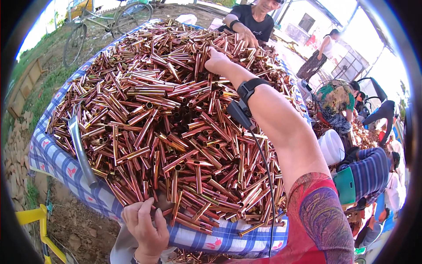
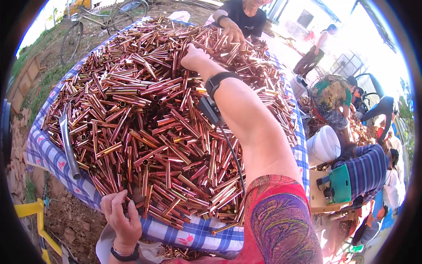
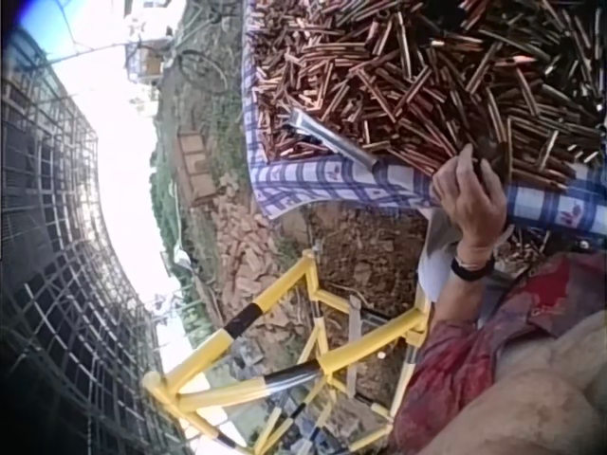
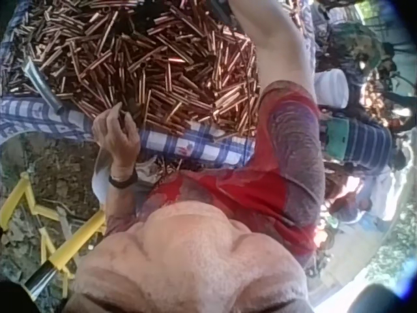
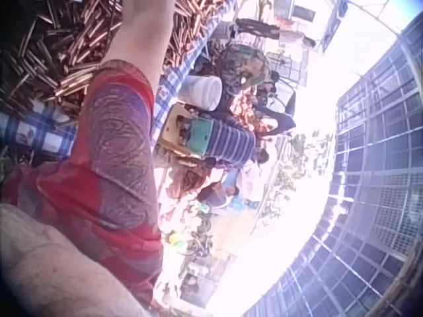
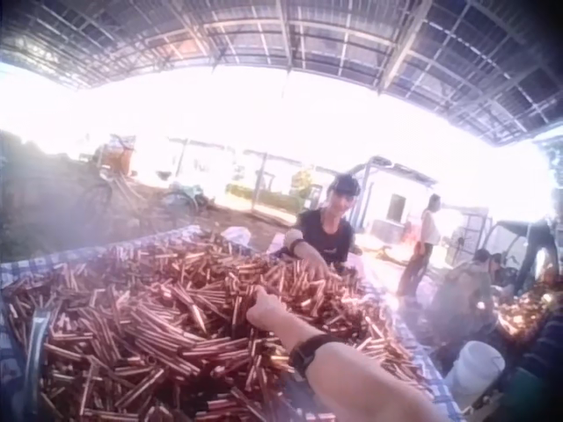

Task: Assemble metal tubes with nuts and bolts in an outdoor workshop.

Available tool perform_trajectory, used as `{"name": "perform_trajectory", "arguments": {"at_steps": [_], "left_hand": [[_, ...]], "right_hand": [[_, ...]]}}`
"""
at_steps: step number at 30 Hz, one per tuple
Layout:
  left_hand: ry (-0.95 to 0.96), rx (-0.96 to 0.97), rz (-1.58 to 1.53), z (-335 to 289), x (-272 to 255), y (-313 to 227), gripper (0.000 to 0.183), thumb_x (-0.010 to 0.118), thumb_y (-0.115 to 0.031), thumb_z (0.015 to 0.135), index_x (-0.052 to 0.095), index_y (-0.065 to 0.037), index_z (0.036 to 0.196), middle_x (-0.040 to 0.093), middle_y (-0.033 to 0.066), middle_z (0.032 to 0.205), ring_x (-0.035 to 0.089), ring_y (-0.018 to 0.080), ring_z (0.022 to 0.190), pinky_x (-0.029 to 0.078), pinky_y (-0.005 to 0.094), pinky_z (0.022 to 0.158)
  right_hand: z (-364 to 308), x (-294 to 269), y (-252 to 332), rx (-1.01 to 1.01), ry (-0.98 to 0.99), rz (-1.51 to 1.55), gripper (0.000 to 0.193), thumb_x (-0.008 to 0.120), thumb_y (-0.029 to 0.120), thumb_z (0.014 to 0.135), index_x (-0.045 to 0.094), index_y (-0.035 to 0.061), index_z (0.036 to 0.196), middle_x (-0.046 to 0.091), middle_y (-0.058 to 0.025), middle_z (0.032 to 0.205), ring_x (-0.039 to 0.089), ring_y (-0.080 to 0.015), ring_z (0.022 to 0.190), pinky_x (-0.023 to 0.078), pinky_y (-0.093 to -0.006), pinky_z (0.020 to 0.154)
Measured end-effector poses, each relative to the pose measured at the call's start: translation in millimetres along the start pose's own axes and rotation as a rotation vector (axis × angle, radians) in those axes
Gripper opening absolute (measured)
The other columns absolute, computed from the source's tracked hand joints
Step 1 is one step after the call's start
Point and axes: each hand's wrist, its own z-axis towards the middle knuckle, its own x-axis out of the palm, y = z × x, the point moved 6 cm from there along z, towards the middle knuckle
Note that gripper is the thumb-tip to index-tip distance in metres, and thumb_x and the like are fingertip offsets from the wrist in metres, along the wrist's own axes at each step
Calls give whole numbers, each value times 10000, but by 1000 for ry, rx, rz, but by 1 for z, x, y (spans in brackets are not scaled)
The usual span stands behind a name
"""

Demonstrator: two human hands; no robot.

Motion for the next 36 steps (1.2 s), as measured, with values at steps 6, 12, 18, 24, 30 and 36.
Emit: {"name": "perform_trajectory", "arguments": {"at_steps": [6, 12, 18, 24, 30, 36], "left_hand": [[42, -11, 7, -1, -1, 0, 287, 568, -38, 784, 554, 4, 1068, 525, 135, 916, 494, 306, 866, 367, 405, 819], [32, -4, 13, 2, 0, -2, 278, 570, -44, 788, 553, 2, 1062, 529, 129, 921, 495, 309, 868, 368, 409, 823], [-12, 16, 2, 0, 1, 0, 298, 612, -59, 759, 573, -9, 1050, 516, 114, 893, 487, 288, 839, 358, 397, 785], [-6, 5, 4, 0, 1, 0, 298, 616, -62, 759, 577, -22, 1052, 516, 111, 896, 485, 288, 838, 356, 401, 788], [23, -5, -11, -1, 0, 5, 305, 618, -64, 757, 579, -26, 1057, 513, 106, 895, 484, 286, 839, 355, 400, 785], [0, 20, 0, 0, 0, 3, 333, 621, -73, 731, 590, -42, 1061, 518, 77, 879, 489, 261, 821, 350, 381, 773]], "right_hand": [[-15, 15, 27, -4, 114, 23, 665, 500, 266, 800, 318, 86, 1414, 211, -277, 1471, 302, -474, 1318, 264, -480, 1093], [-35, 14, 44, -11, 131, 32, 745, 521, 246, 779, 239, 135, 1459, 100, -258, 1515, 251, -496, 1337, 255, -454, 1100], [-55, 7, 76, -123, 64, 50, 706, 539, 305, 772, 329, 82, 1408, 219, -275, 1471, 195, -409, 1386, 169, -508, 1114], [-72, 22, 145, -359, 78, -26, 536, 440, 295, 849, 448, 47, 1324, 321, -228, 1439, 249, -353, 1374, 147, -560, 1100], [-86, 21, 183, -731, -76, 166, 342, 457, 230, 865, 611, 2, 1068, 605, -176, 1139, 485, -347, 1183, 387, -416, 995], [-47, -43, 71, -333, -358, 223, 345, 535, 282, 849, 622, 34, 1072, 637, -219, 1032, 615, -358, 966, 476, -413, 860]]}}
